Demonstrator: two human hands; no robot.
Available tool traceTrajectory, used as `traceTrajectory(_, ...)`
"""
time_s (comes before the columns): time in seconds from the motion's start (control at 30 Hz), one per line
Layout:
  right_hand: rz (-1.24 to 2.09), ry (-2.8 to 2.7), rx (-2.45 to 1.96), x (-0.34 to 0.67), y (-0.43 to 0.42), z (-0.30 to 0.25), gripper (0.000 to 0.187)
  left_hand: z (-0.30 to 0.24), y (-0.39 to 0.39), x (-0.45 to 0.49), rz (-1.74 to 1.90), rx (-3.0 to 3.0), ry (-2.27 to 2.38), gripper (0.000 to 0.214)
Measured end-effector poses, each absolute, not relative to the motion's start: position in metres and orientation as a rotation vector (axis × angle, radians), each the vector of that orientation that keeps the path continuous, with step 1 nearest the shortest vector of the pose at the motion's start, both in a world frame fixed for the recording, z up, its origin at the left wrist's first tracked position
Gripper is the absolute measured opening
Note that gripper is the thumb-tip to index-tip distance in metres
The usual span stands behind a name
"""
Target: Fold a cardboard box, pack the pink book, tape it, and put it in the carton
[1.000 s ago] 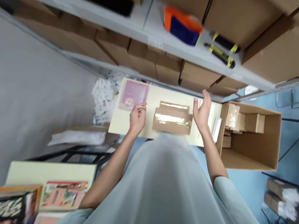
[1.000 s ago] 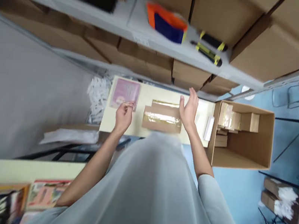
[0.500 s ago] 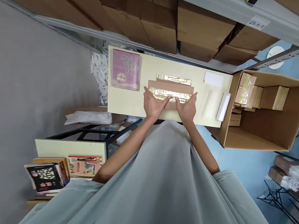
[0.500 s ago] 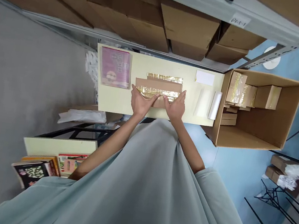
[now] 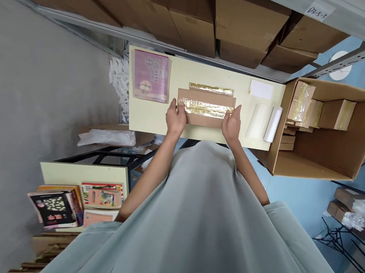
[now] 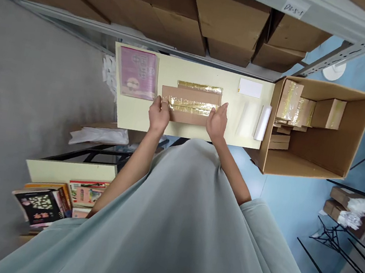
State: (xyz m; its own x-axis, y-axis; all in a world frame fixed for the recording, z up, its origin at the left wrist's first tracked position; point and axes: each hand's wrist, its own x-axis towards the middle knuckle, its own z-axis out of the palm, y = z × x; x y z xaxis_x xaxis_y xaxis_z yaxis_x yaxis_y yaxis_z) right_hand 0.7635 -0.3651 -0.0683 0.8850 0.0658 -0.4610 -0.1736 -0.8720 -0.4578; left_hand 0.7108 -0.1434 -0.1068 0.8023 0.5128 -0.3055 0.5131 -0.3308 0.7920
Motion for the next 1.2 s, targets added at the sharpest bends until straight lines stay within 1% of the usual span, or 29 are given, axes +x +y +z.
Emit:
traceTrajectory(0.07, 0.585, 0.065, -2.616, 0.766, -0.354, -0.069, 0.091, -0.108, -0.153, 0.716, -0.031, 2.025, 0.815, 0.088)
traceTrajectory(0.17, 0.485, 0.063, -2.625, 0.768, -0.347, -0.073, 0.105, -0.109, -0.167, 0.723, -0.031, 2.089, 0.845, 0.115)
traceTrajectory(0.2, 0.481, 0.074, -2.605, 0.768, -0.349, -0.074, 0.109, -0.108, -0.168, 0.723, -0.016, 2.101, 0.84, 0.119)
traceTrajectory(0.23, 0.492, 0.087, -2.579, 0.767, -0.353, -0.076, 0.11, -0.107, -0.168, 0.721, 0.002, 2.104, 0.825, 0.117)
traceTrajectory(0.27, 0.511, 0.099, -2.552, 0.766, -0.359, -0.076, 0.107, -0.106, -0.165, 0.718, 0.022, 2.097, 0.799, 0.109)
traceTrajectory(0.37, 0.507, 0.118, -2.554, 0.758, -0.375, -0.073, 0.09, -0.099, -0.151, 0.703, 0.068, 2.064, 0.726, 0.075)
traceTrajectory(0.43, 0.463, 0.109, -2.615, 0.751, -0.381, -0.065, 0.083, -0.092, -0.144, 0.694, 0.08, 2.07, 0.74, 0.057)
traceTrajectory(0.53, 0.407, 0.058, -2.672, 0.742, -0.382, -0.044, 0.074, -0.076, -0.136, 0.687, 0.115, 2.09, 0.781, 0.044)
traceTrajectory(0.7, 0.263, -0.103, -2.668, 0.735, -0.388, -0.015, 0.058, -0.05, -0.12, 0.685, 0.23, 2.109, 0.689, 0.039)
traceTrajectory(0.77, 0.294, -0.144, -2.643, 0.731, -0.394, -0.015, 0.053, -0.051, -0.115, 0.681, 0.191, 2.117, 0.649, 0.036)
traceTrajectory(0.83, 0.392, -0.153, -2.603, 0.727, -0.4, -0.024, 0.05, -0.06, -0.113, 0.675, 0.095, 2.107, 0.639, 0.032)
traceTrajectory(0.9, 0.523, -0.13, -2.563, 0.721, -0.405, -0.037, 0.048, -0.075, -0.114, 0.668, -0.05, 2.076, 0.667, 0.034)
traceTrajectory(0.97, 0.661, -0.089, -2.53, 0.718, -0.41, -0.05, 0.048, -0.092, -0.115, 0.659, -0.211, 2.055, 0.699, 0.041)
traceTrajectory(1.03, 0.733, -0.031, -2.505, 0.72, -0.414, -0.061, 0.049, -0.105, -0.112, 0.655, -0.283, 2.061, 0.708, 0.045)
traceTrajectory(1.2, 0.528, 0.153, -2.44, 0.759, -0.414, -0.078, 0.052, -0.115, -0.095, 0.691, -0.134, 2.034, 0.721, 0.046)
